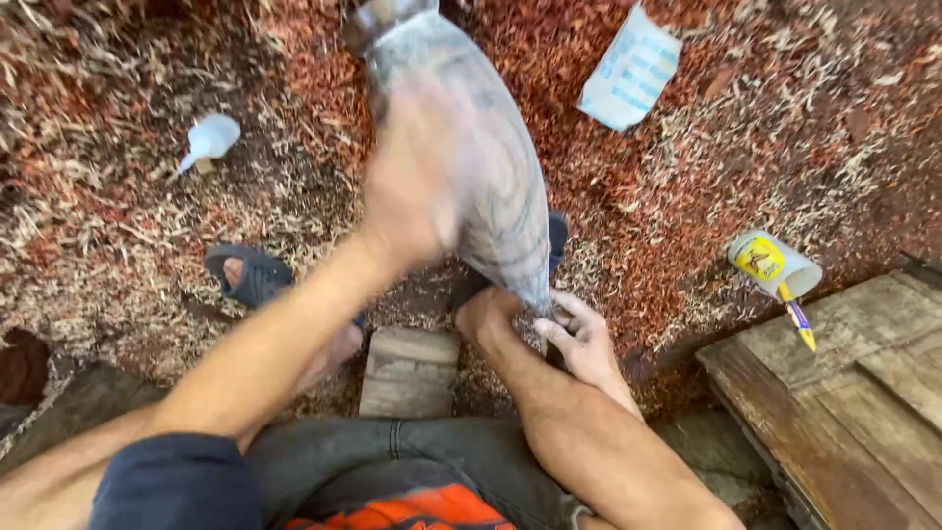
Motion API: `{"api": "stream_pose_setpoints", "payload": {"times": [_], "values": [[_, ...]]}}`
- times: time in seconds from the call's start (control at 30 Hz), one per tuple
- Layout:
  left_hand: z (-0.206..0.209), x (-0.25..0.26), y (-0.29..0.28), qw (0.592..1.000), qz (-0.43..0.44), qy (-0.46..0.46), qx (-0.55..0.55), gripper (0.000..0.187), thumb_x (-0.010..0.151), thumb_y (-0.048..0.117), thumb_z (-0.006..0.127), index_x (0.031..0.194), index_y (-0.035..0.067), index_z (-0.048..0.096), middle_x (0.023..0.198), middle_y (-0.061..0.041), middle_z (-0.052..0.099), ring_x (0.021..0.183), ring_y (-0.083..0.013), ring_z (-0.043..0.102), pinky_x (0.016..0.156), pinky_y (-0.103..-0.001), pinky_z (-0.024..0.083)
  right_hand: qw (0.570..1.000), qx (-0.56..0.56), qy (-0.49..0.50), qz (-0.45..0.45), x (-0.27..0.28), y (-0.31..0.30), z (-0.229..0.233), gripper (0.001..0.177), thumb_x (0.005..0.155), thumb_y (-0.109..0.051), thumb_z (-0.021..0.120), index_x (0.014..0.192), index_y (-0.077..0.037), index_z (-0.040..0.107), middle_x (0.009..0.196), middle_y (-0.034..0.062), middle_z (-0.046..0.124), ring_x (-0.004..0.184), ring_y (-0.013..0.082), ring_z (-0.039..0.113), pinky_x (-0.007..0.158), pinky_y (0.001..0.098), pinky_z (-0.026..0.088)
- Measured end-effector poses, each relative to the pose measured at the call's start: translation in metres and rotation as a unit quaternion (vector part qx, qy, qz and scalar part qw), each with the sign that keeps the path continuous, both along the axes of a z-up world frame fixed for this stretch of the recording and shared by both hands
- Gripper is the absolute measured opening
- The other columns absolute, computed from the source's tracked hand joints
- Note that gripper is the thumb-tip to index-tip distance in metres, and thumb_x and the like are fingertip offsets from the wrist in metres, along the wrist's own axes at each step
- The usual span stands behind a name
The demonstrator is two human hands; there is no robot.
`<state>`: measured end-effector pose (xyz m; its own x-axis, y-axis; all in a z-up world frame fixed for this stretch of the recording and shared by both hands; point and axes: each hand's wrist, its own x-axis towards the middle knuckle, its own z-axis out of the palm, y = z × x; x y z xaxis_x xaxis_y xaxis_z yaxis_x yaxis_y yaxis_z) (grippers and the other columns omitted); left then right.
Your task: Sanding and applying a polished finish to a wooden vase or carving.
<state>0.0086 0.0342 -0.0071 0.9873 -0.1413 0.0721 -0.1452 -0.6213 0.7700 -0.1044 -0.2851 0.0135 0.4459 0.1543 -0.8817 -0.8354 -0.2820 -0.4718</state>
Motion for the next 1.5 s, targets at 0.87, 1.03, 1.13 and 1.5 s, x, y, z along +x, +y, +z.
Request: {"api": "stream_pose_setpoints", "payload": {"times": [0.87, 1.03, 1.13, 1.5], "values": [[-0.020, -0.044, 0.002, 0.991, -0.108, -0.076, -0.019, 0.043, 0.100, 0.007, 0.061, 0.144, 0.003, 0.064, 0.151, -0.019, 0.058, 0.149, -0.0355, 0.046, 0.127, -0.051, 0.035, 0.999, 0.003, 0.035, -0.002, 0.008, 0.002, 0.001, 0.050, 0.091, -0.002, 0.071, 0.140, -0.002, 0.058, 0.085, 0.0036, 0.072, 0.067, 0.0076, 0.058, 0.059, 0.0254, 0.048], [0.002, 0.003, 0.023, 0.996, -0.061, -0.067, 0.023, 0.034, 0.106, 0.010, 0.064, 0.141, 0.010, 0.067, 0.150, -0.018, 0.056, 0.150, -0.0351, 0.046, 0.131, -0.047, 0.039, 0.999, 0.021, 0.030, -0.021, 0.003, 0.002, 0.003, 0.052, 0.092, -0.001, 0.071, 0.142, -0.003, 0.057, 0.082, 0.0030, 0.070, 0.067, 0.0074, 0.059, 0.059, 0.0253, 0.048], [0.007, -0.015, 0.003, 0.989, -0.121, -0.072, 0.044, 0.053, 0.087, 0.016, 0.055, 0.135, -0.002, 0.065, 0.142, -0.029, 0.060, 0.136, -0.0492, 0.052, 0.114, -0.060, 0.040, 0.999, 0.014, 0.027, -0.009, 0.003, 0.000, -0.001, 0.053, 0.091, -0.001, 0.071, 0.142, -0.004, 0.057, 0.080, 0.0034, 0.070, 0.066, 0.0079, 0.058, 0.058, 0.0254, 0.047], [0.018, -0.040, -0.035, 0.923, -0.370, -0.081, 0.073, 0.056, 0.091, 0.026, 0.056, 0.133, -0.009, 0.065, 0.141, -0.026, 0.063, 0.137, -0.0360, 0.057, 0.120, -0.045, 0.039, 0.999, 0.034, 0.027, -0.016, 0.000, 0.001, -0.001, 0.052, 0.092, -0.003, 0.070, 0.141, -0.004, 0.055, 0.098, 0.0056, 0.076, 0.083, 0.0078, 0.064, 0.071, 0.0254, 0.053]]}}
